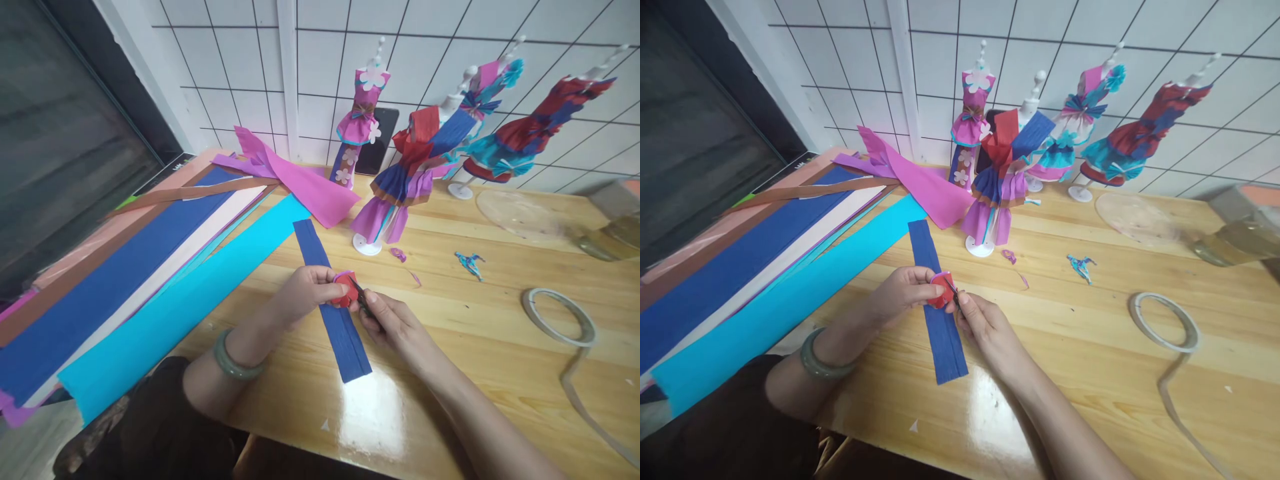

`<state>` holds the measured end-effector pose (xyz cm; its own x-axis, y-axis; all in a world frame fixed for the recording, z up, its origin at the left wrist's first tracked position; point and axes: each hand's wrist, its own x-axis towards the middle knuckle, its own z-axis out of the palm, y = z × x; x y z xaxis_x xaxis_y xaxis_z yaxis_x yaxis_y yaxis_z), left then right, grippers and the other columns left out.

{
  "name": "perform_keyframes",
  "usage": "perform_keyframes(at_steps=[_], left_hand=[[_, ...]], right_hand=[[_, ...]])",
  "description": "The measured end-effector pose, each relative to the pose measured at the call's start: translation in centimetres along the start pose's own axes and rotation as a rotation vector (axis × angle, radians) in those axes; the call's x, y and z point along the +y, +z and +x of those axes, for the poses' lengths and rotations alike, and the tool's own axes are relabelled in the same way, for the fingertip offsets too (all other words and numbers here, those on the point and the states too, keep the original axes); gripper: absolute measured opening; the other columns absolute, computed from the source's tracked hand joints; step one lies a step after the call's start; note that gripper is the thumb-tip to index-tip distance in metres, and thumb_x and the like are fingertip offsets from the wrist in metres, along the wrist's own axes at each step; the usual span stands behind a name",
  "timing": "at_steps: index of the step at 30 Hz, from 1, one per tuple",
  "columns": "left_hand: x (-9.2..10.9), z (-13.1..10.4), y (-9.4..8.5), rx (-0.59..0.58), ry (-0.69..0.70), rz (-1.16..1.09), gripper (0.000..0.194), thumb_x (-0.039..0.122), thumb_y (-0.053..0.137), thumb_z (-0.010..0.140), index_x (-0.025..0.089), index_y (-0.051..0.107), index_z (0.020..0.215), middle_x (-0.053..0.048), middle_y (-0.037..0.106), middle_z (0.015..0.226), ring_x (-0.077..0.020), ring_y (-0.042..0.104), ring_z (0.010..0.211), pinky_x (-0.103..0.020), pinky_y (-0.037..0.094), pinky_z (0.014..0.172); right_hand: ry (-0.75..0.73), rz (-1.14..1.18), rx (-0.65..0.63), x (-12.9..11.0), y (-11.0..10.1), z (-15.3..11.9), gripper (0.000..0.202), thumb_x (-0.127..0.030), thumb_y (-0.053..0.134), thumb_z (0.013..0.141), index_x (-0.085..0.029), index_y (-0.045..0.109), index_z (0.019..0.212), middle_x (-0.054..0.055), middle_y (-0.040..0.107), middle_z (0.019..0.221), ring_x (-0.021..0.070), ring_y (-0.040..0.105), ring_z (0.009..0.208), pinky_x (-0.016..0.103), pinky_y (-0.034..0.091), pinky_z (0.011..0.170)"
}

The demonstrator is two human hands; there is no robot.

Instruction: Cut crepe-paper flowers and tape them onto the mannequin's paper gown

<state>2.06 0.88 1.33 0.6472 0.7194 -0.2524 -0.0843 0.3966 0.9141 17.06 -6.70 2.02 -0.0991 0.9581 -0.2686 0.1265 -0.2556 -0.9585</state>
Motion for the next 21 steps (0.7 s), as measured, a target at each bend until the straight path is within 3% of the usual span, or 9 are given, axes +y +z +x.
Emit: perform_keyframes(at_steps=[8, 21], left_hand=[[0.19, 0.07, -0.5, -0.001, -0.033, 0.095, 0.011, 0.022, 0.062, 0.066, 0.013, 0.057, 0.062, -0.001, 0.06, 0.06, -0.0086, 0.052, 0.057, -0.021, 0.038, 0.057], [0.75, -0.26, -0.92, -0.057, -0.05, 0.153, 0.019, 0.028, 0.06, 0.07, 0.01, 0.062, 0.075, -0.008, 0.064, 0.072, -0.0105, 0.054, 0.061, -0.022, 0.039, 0.055]], right_hand=[[-0.024, -0.092, -0.028, -0.05, -0.37, -0.09, 0.042, -0.051, 0.032, 0.087, -0.016, 0.054, 0.077, -0.004, 0.028, 0.056, 0.0095, 0.027, 0.05, 0.023, 0.022, 0.047], [-0.006, -0.098, -0.021, 0.17, -0.54, -0.02, 0.043, -0.053, 0.035, 0.084, -0.016, 0.055, 0.077, -0.004, 0.029, 0.057, 0.009, 0.026, 0.05, 0.022, 0.02, 0.044]])
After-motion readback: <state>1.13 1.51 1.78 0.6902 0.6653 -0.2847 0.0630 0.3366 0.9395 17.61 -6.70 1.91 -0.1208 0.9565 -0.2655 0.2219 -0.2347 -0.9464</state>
